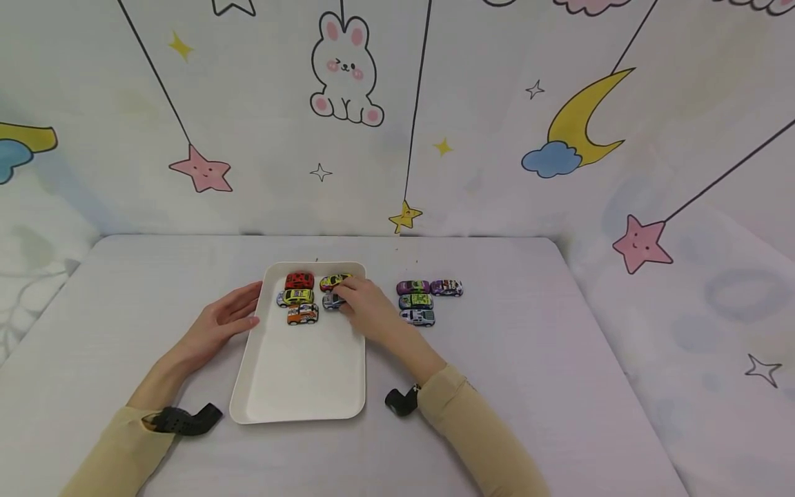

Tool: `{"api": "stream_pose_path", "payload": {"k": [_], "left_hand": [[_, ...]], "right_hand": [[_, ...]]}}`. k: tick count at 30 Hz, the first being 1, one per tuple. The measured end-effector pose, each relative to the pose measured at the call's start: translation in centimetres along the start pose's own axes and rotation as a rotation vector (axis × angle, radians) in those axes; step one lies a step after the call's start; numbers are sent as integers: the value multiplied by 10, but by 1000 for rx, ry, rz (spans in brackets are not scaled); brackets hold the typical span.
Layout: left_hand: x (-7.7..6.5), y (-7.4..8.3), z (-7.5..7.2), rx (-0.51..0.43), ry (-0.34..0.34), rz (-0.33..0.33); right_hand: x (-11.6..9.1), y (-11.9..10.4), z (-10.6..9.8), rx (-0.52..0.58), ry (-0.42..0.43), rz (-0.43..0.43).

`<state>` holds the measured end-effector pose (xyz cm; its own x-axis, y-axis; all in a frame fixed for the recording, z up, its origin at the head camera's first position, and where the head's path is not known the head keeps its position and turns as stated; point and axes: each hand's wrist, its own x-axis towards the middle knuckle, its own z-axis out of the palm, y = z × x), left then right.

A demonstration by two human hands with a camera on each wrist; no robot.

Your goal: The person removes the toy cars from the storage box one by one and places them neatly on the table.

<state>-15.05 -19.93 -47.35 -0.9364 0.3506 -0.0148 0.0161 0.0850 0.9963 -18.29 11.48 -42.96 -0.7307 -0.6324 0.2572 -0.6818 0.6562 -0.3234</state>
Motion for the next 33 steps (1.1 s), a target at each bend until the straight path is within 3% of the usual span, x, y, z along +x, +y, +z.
{"api": "stream_pose_path", "payload": {"k": [13,24,33], "left_hand": [[-1,0,0,16,-5,18],[-1,0,0,6,-7,14],[-2,2,0,13,-1,19]], "right_hand": [[-12,-1,-17,5,146,-91],[-26,7,-24,-7,216,-99],[-37,16,-28,0,223,-77]]}}
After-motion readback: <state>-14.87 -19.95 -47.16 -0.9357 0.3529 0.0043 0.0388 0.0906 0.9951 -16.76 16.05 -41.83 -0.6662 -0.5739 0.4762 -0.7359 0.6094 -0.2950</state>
